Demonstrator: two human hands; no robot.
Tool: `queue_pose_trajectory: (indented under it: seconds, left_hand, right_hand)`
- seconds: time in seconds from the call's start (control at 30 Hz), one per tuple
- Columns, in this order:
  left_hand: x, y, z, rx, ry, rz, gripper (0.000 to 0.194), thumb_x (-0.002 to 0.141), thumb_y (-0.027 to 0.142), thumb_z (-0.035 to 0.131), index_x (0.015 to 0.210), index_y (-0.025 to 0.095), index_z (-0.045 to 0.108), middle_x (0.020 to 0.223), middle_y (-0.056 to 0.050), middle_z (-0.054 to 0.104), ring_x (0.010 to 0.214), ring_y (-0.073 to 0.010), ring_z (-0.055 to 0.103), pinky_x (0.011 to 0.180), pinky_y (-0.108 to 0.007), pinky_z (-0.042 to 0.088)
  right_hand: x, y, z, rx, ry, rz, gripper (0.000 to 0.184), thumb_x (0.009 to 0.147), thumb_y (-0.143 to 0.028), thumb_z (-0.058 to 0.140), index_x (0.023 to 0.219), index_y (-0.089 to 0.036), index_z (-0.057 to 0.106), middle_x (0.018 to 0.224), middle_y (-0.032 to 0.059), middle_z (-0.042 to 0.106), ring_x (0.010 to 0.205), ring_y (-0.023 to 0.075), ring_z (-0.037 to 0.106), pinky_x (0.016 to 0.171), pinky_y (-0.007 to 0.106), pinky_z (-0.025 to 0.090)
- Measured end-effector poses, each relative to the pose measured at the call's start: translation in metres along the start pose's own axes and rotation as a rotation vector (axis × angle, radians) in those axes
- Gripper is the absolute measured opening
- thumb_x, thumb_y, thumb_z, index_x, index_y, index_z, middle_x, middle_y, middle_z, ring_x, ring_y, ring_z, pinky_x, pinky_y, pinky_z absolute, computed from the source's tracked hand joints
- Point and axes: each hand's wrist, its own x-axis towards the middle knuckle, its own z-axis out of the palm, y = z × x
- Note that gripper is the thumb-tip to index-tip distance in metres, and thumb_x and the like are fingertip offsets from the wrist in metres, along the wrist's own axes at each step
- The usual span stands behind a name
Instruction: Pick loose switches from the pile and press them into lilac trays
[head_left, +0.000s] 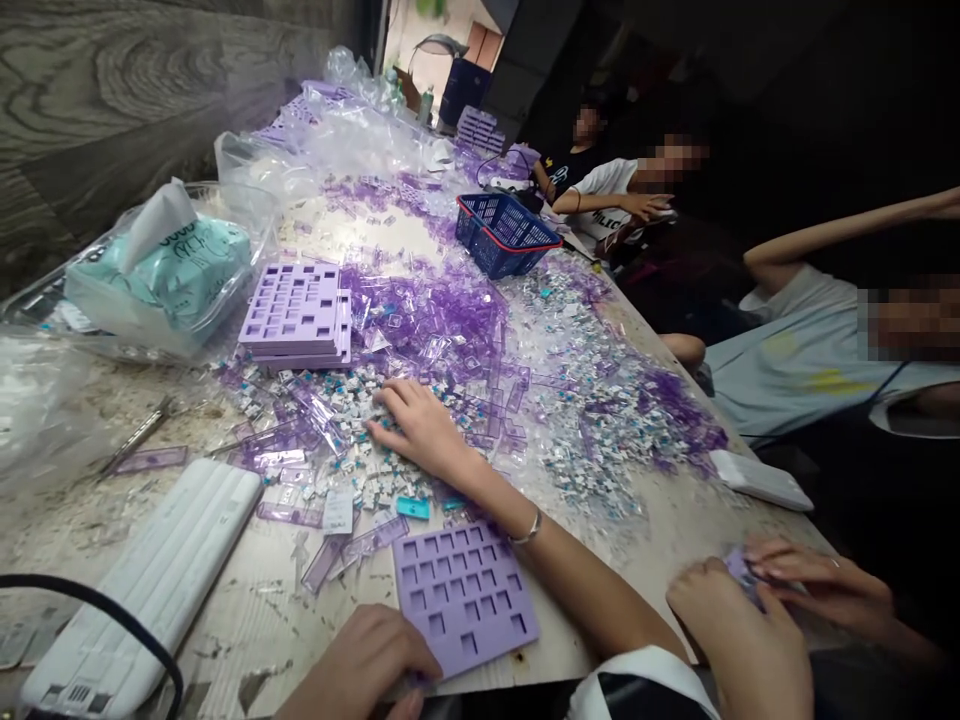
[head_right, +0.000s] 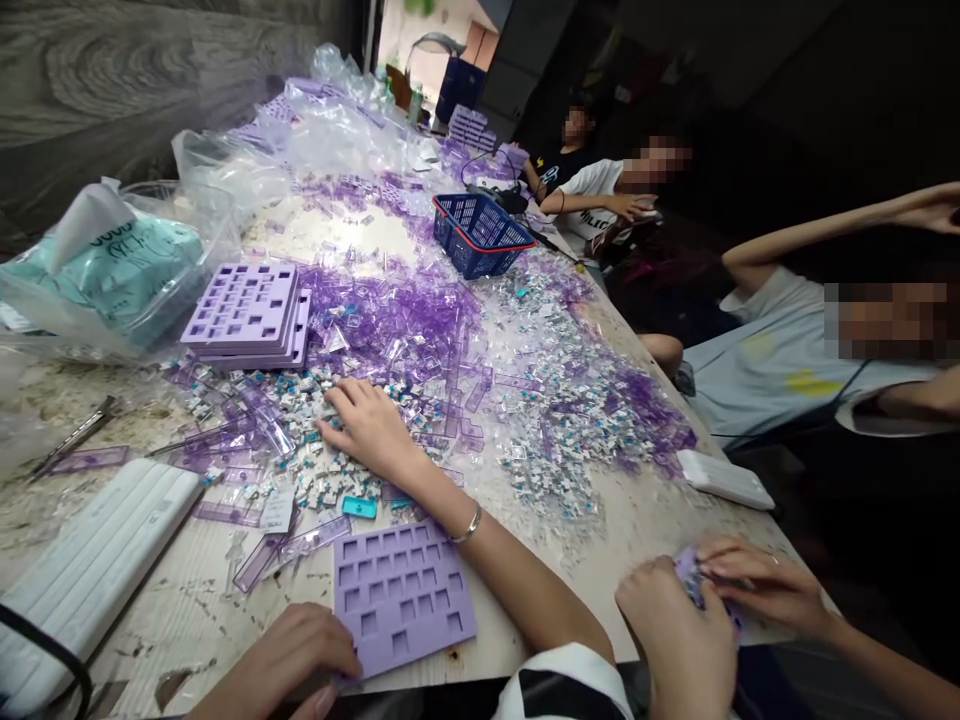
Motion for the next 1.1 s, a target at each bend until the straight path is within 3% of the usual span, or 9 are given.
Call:
queue_pose_trajectory:
  seconds: [0.13, 0.23, 0.33, 0.43, 0.57, 0.7, 0.83, 1.0, 1.1]
  left_hand:
    - [-0.003, 0.01, -0.013, 0.025, 0.059, -0.059, 0.024, 0.094, 0.011, 0.034, 0.11, 0.023, 0.049, 0.102, -0.004, 0.061, 0.099, -0.0145, 0.056, 0.089, -0.024, 0.047]
    - [-0.01, 0.01, -0.019, 0.288, 0.121, -0.052, 0.026, 0.095, 0.012, 0.041, 0.118, 0.019, 0.05, 0.112, -0.007, 0.059, 0.11, -0.0137, 0.053, 0.095, -0.019, 0.046]
    - [-0.014, 0.006, -0.019, 0.518, 0.148, -0.06, 0.028, 0.095, 0.014, 0.042, 0.121, 0.014, 0.053, 0.122, -0.01, 0.055, 0.121, -0.0177, 0.047, 0.103, -0.024, 0.041]
    - [-0.011, 0.002, -0.017, 0.576, 0.203, -0.052, 0.028, 0.096, 0.013, 0.039, 0.119, 0.014, 0.055, 0.121, -0.01, 0.056, 0.118, -0.0191, 0.046, 0.101, -0.027, 0.04]
    - [0.001, 0.002, -0.023, 0.733, 0.283, -0.077, 0.028, 0.095, 0.012, 0.046, 0.121, 0.012, 0.056, 0.12, -0.011, 0.059, 0.108, -0.0221, 0.049, 0.094, -0.033, 0.038]
    - [0.011, 0.003, -0.036, 0.919, 0.248, -0.129, 0.029, 0.097, 0.023, 0.045, 0.123, 0.019, 0.059, 0.125, -0.006, 0.063, 0.108, -0.0269, 0.049, 0.087, -0.039, 0.034]
    - [0.014, 0.004, -0.049, 0.955, 0.238, -0.181, 0.031, 0.1, 0.026, 0.039, 0.121, 0.028, 0.061, 0.12, 0.001, 0.067, 0.111, -0.0278, 0.051, 0.085, -0.042, 0.028]
    - [0.013, -0.002, -0.063, 0.994, 0.182, -0.087, 0.027, 0.099, 0.027, 0.041, 0.117, 0.024, 0.061, 0.114, -0.001, 0.069, 0.107, -0.0272, 0.054, 0.085, -0.042, 0.029]
    - [0.008, -0.004, -0.068, 1.005, 0.175, -0.017, 0.028, 0.096, 0.019, 0.045, 0.121, 0.016, 0.057, 0.116, -0.009, 0.067, 0.104, -0.0273, 0.055, 0.086, -0.041, 0.033]
  right_hand:
    - [-0.008, -0.001, -0.011, 0.004, 0.054, 0.049, 0.038, 0.094, -0.036, 0.053, 0.122, -0.011, 0.053, 0.132, 0.0184, 0.049, 0.122, 0.0305, 0.044, 0.101, 0.044, 0.037]
    - [-0.031, -0.013, -0.029, 0.161, 0.082, 0.031, 0.024, 0.096, -0.031, 0.051, 0.113, -0.015, 0.057, 0.12, 0.0129, 0.057, 0.114, 0.0245, 0.05, 0.098, 0.04, 0.039]
    - [-0.062, -0.027, -0.043, 0.41, -0.048, -0.033, 0.015, 0.098, -0.025, 0.047, 0.097, -0.017, 0.059, 0.093, 0.0049, 0.063, 0.092, 0.0166, 0.057, 0.085, 0.031, 0.045]
    - [-0.094, -0.038, -0.043, 0.462, -0.173, -0.07, 0.02, 0.095, -0.032, 0.052, 0.107, -0.017, 0.059, 0.102, 0.0073, 0.063, 0.097, 0.0183, 0.057, 0.087, 0.033, 0.047]
    - [-0.122, -0.042, -0.03, 0.342, -0.084, 0.108, 0.022, 0.096, -0.03, 0.051, 0.111, -0.016, 0.057, 0.107, 0.0093, 0.063, 0.101, 0.022, 0.056, 0.088, 0.038, 0.046]
    - [-0.121, -0.041, -0.023, 0.24, -0.076, 0.286, 0.013, 0.094, -0.026, 0.055, 0.102, -0.017, 0.06, 0.102, 0.007, 0.064, 0.095, 0.0231, 0.055, 0.084, 0.038, 0.044]
    - [-0.106, -0.042, -0.024, 0.167, -0.143, 0.294, 0.007, 0.09, -0.023, 0.061, 0.094, -0.018, 0.061, 0.093, 0.0039, 0.063, 0.088, 0.0216, 0.055, 0.078, 0.035, 0.042]
    - [-0.097, -0.033, -0.041, 0.22, -0.101, 0.204, 0.009, 0.091, -0.023, 0.059, 0.084, -0.017, 0.058, 0.086, 0.0031, 0.062, 0.085, 0.0188, 0.054, 0.078, 0.032, 0.041]
    - [-0.097, -0.011, -0.054, 0.228, 0.017, 0.333, 0.017, 0.091, -0.024, 0.056, 0.076, -0.019, 0.052, 0.078, 0.002, 0.058, 0.077, 0.0176, 0.052, 0.07, 0.03, 0.039]
